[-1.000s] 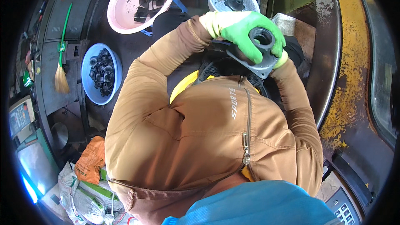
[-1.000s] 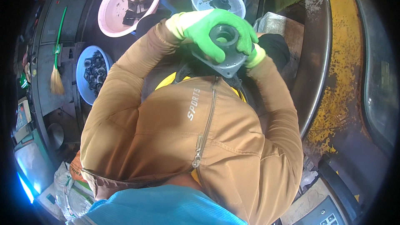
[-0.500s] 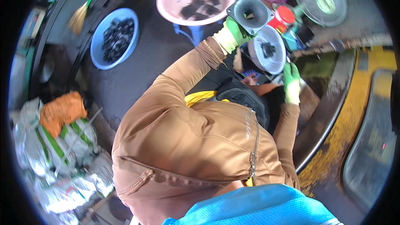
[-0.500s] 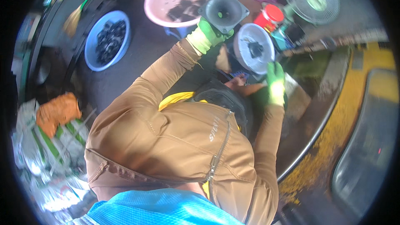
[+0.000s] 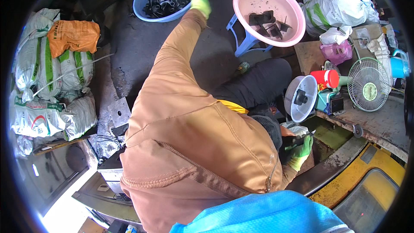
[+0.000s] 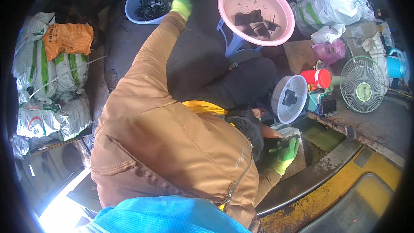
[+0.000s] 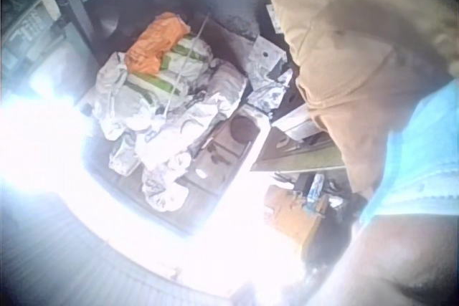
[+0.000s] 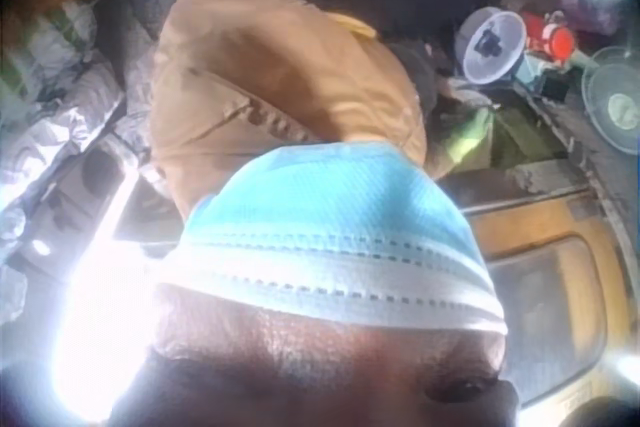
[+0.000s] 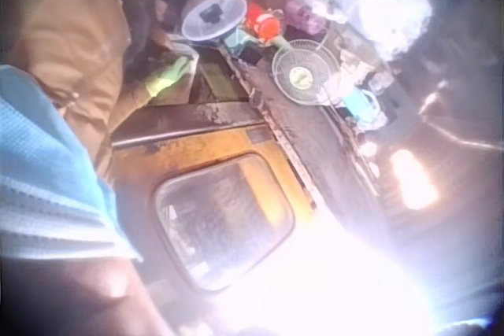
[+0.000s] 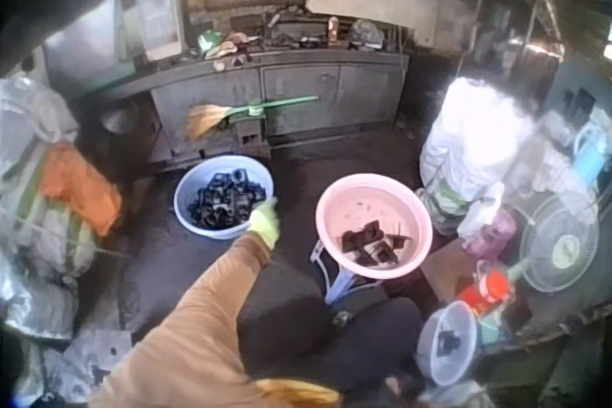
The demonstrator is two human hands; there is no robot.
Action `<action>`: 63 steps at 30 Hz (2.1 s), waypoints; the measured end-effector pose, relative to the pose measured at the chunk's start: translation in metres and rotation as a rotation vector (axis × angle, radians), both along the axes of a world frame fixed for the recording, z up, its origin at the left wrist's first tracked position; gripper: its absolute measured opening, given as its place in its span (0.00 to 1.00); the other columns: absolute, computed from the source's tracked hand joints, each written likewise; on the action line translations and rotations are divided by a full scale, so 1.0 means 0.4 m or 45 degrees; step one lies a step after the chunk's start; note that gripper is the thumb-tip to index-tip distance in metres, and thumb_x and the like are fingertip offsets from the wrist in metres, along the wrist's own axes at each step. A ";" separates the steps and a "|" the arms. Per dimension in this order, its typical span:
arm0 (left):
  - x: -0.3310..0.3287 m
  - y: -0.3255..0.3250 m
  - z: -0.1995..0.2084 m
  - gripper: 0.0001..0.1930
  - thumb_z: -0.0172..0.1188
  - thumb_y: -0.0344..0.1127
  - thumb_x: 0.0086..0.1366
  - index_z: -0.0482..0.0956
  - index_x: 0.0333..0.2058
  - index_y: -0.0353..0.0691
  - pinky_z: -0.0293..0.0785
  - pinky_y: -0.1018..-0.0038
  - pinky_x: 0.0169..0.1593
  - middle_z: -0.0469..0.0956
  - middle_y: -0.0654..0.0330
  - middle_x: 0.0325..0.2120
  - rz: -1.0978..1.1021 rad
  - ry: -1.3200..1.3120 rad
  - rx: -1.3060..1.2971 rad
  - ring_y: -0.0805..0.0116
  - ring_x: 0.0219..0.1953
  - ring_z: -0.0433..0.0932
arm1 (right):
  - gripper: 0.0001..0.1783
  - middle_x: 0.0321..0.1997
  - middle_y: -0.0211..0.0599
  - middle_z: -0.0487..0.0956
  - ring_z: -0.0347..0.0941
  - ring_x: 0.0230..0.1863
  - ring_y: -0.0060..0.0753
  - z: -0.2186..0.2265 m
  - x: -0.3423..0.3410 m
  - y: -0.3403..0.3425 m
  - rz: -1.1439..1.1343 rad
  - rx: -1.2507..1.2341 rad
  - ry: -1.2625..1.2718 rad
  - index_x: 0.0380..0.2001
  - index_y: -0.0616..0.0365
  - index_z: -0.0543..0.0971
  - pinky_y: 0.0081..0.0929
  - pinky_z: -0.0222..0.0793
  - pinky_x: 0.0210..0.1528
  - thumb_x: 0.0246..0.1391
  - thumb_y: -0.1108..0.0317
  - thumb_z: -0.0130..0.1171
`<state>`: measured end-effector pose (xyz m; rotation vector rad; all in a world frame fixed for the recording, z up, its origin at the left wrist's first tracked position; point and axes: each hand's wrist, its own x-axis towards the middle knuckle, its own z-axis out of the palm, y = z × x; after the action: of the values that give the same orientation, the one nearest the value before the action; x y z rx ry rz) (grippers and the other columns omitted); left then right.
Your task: The person sits on the floor and repeatedly picks up small dark metal parts from a white basket, wipes each one with a cloth, and places it into a pink basin. The person occasionally reaches toward a nearby machine but primarily focuses on cleaning the parts one by one.
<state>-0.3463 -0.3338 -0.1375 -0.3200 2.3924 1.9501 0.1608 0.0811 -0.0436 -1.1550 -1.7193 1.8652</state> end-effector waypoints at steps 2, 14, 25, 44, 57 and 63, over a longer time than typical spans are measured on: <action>0.041 0.116 0.092 0.17 0.51 0.31 0.64 0.75 0.52 0.41 0.72 0.61 0.55 0.76 0.56 0.50 -0.417 0.866 -0.763 0.57 0.49 0.78 | 0.22 0.35 0.34 0.74 0.70 0.32 0.26 0.028 -0.056 -0.025 0.021 0.205 0.106 0.54 0.65 0.69 0.21 0.69 0.35 0.65 0.59 0.49; 0.792 0.748 0.429 0.24 0.56 0.44 0.63 0.71 0.52 0.33 0.72 0.61 0.50 0.77 0.43 0.43 -2.287 0.719 0.645 0.50 0.47 0.77 | 0.18 0.46 0.41 0.76 0.73 0.42 0.33 0.386 0.041 -0.130 -0.260 1.933 -0.075 0.50 0.66 0.74 0.30 0.72 0.43 0.55 0.75 0.60; 0.613 0.789 0.367 0.12 0.56 0.38 0.66 0.80 0.43 0.39 0.53 0.83 0.22 0.68 0.73 0.20 -1.757 -0.514 0.628 0.85 0.18 0.60 | 0.26 0.43 0.41 0.74 0.72 0.37 0.30 0.716 0.556 -0.346 -1.892 2.075 -0.303 0.54 0.64 0.67 0.28 0.76 0.37 0.54 0.72 0.64; 0.747 0.932 0.514 0.11 0.56 0.36 0.67 0.79 0.41 0.35 0.55 0.81 0.20 0.66 0.71 0.17 -2.200 -0.244 0.801 0.81 0.16 0.62 | 0.10 0.18 0.24 0.66 0.59 0.15 0.19 0.708 0.401 0.191 -1.336 1.071 0.676 0.35 0.57 0.75 0.22 0.56 0.19 0.62 0.61 0.55; 0.595 0.918 0.428 0.10 0.60 0.40 0.65 0.79 0.39 0.41 0.55 0.84 0.17 0.70 0.70 0.20 -1.418 -0.079 0.418 0.83 0.15 0.62 | 0.19 0.33 0.32 0.80 0.73 0.27 0.19 1.029 0.880 0.482 -1.166 1.458 0.243 0.43 0.60 0.78 0.16 0.67 0.30 0.57 0.57 0.60; 0.483 0.838 0.437 0.09 0.55 0.42 0.68 0.79 0.38 0.45 0.56 0.86 0.19 0.70 0.73 0.19 -1.083 -0.210 0.363 0.85 0.16 0.63 | 0.31 0.47 0.50 0.80 0.78 0.48 0.46 0.878 1.370 0.706 -2.110 1.313 -0.707 0.50 0.59 0.78 0.36 0.70 0.52 0.50 0.46 0.54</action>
<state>-0.1532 0.0013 0.0374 0.4578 1.6736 1.6933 0.7088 0.3635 0.3076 -1.6644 -0.8466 -0.3061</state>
